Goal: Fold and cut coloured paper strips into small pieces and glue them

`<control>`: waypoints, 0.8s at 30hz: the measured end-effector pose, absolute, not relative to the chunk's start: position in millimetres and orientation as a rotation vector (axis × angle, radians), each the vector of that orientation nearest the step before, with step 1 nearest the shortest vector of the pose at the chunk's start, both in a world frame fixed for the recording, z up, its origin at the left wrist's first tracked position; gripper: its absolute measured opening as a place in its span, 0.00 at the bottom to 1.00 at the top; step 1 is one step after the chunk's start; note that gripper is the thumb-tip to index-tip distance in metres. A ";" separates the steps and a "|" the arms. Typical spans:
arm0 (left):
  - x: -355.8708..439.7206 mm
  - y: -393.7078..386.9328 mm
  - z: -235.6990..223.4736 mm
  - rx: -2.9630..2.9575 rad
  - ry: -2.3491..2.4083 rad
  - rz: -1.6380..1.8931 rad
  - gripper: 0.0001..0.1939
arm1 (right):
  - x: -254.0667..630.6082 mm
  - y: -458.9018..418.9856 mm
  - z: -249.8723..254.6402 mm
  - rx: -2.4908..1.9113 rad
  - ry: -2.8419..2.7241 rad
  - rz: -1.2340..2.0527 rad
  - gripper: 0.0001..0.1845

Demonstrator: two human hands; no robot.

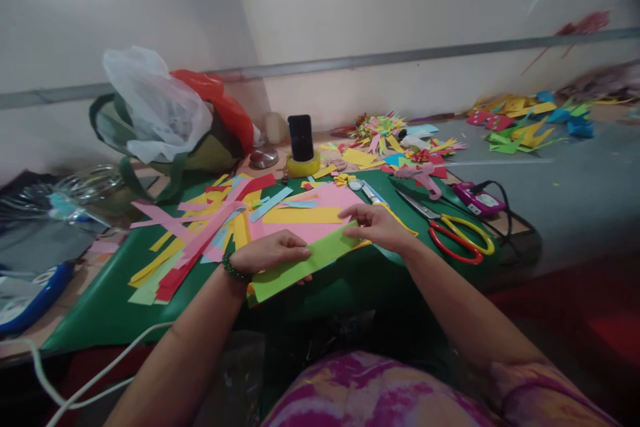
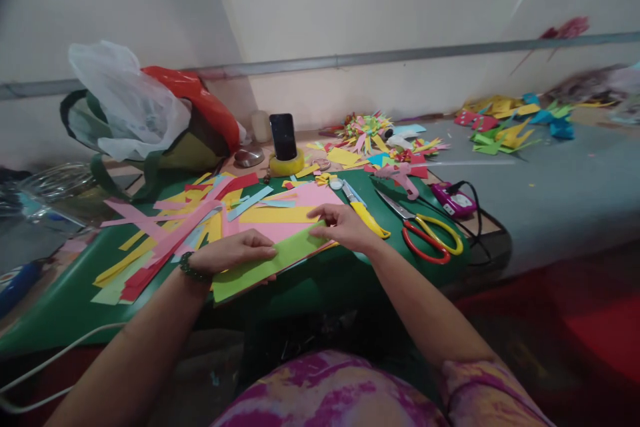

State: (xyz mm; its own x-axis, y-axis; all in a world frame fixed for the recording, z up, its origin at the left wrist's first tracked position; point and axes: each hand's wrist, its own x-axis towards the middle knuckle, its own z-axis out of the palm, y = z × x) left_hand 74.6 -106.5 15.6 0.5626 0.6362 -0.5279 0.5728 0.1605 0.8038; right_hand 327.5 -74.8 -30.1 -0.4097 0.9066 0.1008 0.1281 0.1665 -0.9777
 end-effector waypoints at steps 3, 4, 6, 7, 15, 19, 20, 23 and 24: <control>62.0 -100.6 18.6 1.725 1.223 0.301 0.23 | 332.8 -73.6 -34.5 -1.031 -1.608 1.316 0.18; 57.4 -98.7 19.0 1.785 1.301 0.459 0.24 | 334.8 -73.1 -36.9 -1.047 -1.539 1.284 0.17; 52.2 -96.5 17.1 1.848 1.553 0.788 0.24 | 337.2 -72.8 -42.4 -1.092 -1.412 1.227 0.17; 52.7 -96.9 14.6 1.904 1.697 0.949 0.24 | 337.0 -73.2 -44.9 -1.123 -1.380 1.225 0.17; 94.9 -124.2 -17.3 2.673 1.622 0.815 0.16 | 317.1 -79.4 -47.2 -1.186 -1.432 1.360 0.16; 98.3 -126.2 -24.9 2.928 1.612 0.656 0.16 | 313.8 -81.7 -45.7 -1.123 -1.416 1.434 0.16; 98.4 -126.0 -27.0 2.979 1.630 0.650 0.15 | 313.1 -82.8 -46.4 -1.123 -1.427 1.449 0.15; 98.7 -126.5 -34.0 3.075 1.636 0.672 0.15 | 311.2 -87.6 -49.6 -1.143 -1.505 1.464 0.12; 98.6 -127.3 -35.7 3.065 1.625 0.695 0.15 | 311.0 -89.2 -50.4 -1.141 -1.522 1.467 0.11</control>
